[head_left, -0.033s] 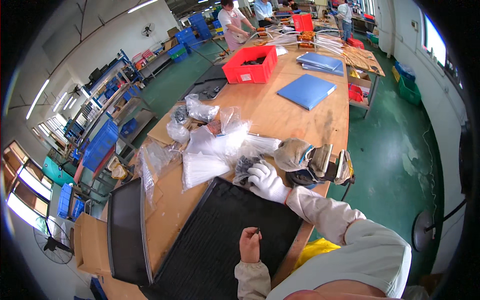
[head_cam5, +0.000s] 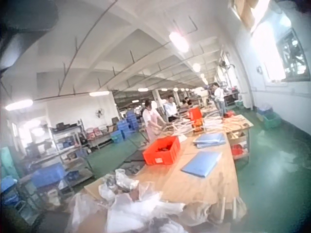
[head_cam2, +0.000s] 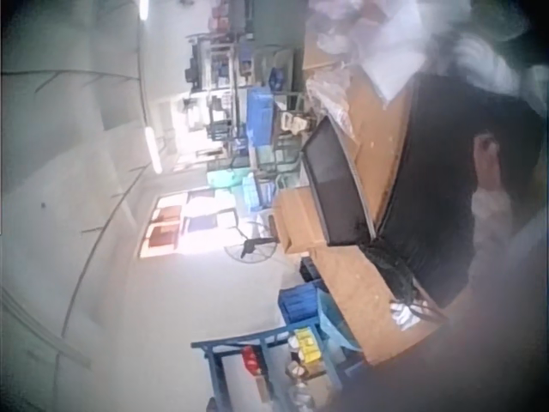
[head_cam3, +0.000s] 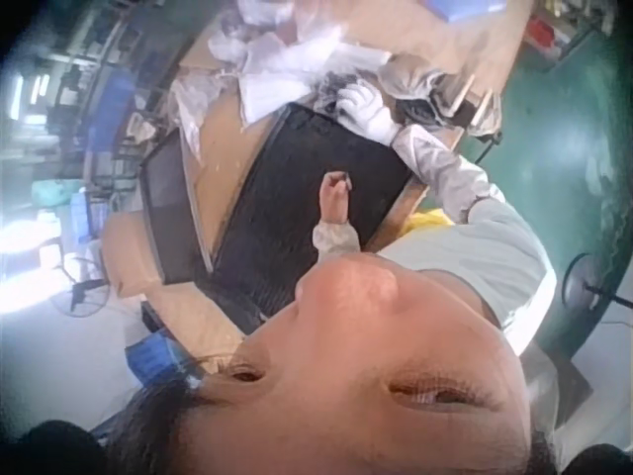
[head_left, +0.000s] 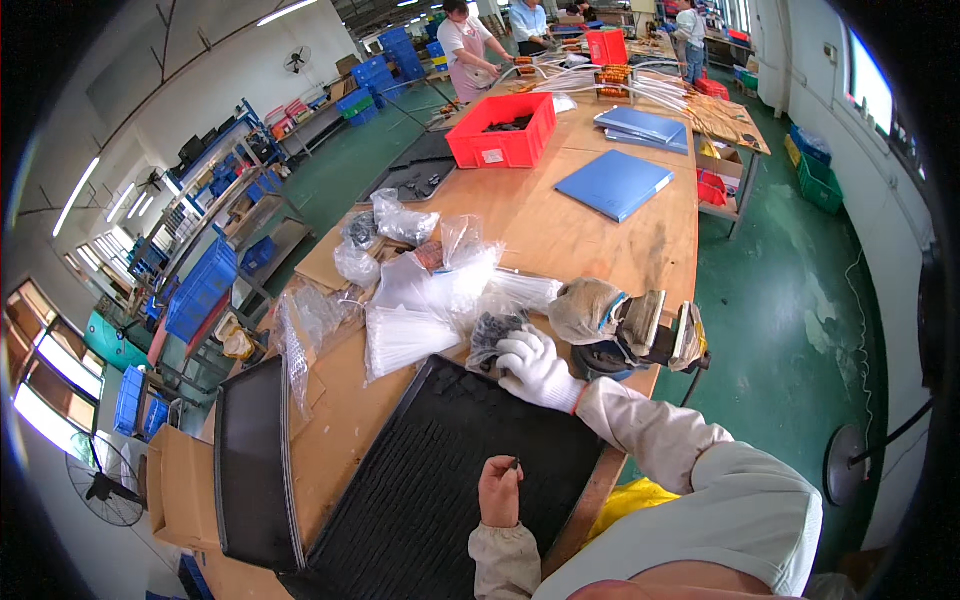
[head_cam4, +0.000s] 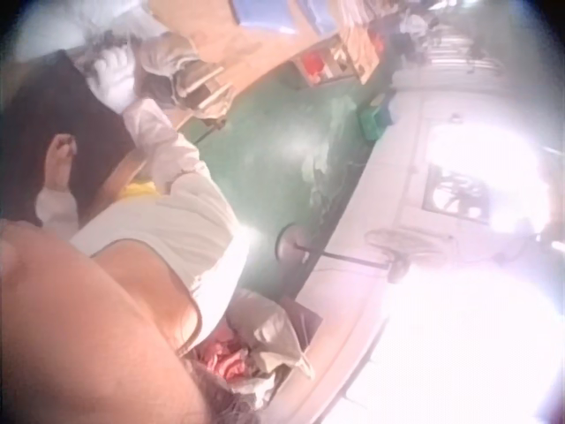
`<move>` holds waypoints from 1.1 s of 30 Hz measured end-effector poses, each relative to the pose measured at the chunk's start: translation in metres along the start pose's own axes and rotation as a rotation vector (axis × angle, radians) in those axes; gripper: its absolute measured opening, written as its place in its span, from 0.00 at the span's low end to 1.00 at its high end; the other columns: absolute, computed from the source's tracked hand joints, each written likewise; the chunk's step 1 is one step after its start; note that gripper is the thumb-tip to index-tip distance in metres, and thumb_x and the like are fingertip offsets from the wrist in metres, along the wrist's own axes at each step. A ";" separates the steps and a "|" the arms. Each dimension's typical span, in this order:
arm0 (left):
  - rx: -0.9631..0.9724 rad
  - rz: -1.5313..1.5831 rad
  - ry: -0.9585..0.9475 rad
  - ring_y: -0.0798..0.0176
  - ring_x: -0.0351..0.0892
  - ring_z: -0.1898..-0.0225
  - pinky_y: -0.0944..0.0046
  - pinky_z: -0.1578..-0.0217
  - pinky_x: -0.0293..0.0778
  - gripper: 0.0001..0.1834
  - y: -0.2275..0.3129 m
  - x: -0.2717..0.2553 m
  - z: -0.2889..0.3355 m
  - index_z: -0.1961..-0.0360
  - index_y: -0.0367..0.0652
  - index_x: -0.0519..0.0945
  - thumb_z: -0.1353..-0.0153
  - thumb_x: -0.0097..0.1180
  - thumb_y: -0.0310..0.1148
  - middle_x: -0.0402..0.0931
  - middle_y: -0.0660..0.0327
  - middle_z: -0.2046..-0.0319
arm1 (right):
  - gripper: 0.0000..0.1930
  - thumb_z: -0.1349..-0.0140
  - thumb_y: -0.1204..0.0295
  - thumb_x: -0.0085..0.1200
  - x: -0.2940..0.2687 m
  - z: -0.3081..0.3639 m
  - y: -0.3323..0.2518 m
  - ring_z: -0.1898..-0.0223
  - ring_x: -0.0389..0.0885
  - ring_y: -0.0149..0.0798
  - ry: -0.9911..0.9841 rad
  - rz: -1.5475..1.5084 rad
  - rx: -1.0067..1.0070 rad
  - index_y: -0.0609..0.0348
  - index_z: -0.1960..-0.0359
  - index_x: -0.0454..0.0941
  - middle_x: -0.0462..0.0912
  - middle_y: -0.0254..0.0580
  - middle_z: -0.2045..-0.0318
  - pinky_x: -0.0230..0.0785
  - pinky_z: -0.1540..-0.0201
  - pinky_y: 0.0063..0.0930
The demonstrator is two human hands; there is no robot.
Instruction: The person sorts small black plastic components by hand, placing them into a slotted tray.
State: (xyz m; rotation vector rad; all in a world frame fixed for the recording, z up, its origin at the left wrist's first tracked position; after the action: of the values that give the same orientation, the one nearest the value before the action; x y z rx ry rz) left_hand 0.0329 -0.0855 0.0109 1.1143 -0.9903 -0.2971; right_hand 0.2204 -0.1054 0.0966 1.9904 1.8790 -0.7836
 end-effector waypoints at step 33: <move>0.065 -0.057 0.173 0.73 0.69 0.67 0.72 0.61 0.67 0.05 0.007 -0.015 0.002 0.61 0.38 0.73 0.37 0.53 0.25 0.72 0.64 0.68 | 0.09 0.37 0.75 0.50 0.012 0.082 -0.048 0.57 0.77 0.29 -0.477 -1.239 0.656 0.60 0.56 0.76 0.80 0.35 0.62 0.69 0.52 0.25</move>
State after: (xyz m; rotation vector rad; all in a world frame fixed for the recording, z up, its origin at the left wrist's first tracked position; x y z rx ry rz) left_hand 0.0210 -0.0737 0.0094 1.2080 -0.8207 -0.2114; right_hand 0.1585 -0.1360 0.0311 0.4294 2.5676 -2.1283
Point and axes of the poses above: each hand's wrist, its own z-axis away from the middle knuckle, its own x-axis out of the palm, y = z × x, the point moved 8 cm from there along -z, towards the middle knuckle
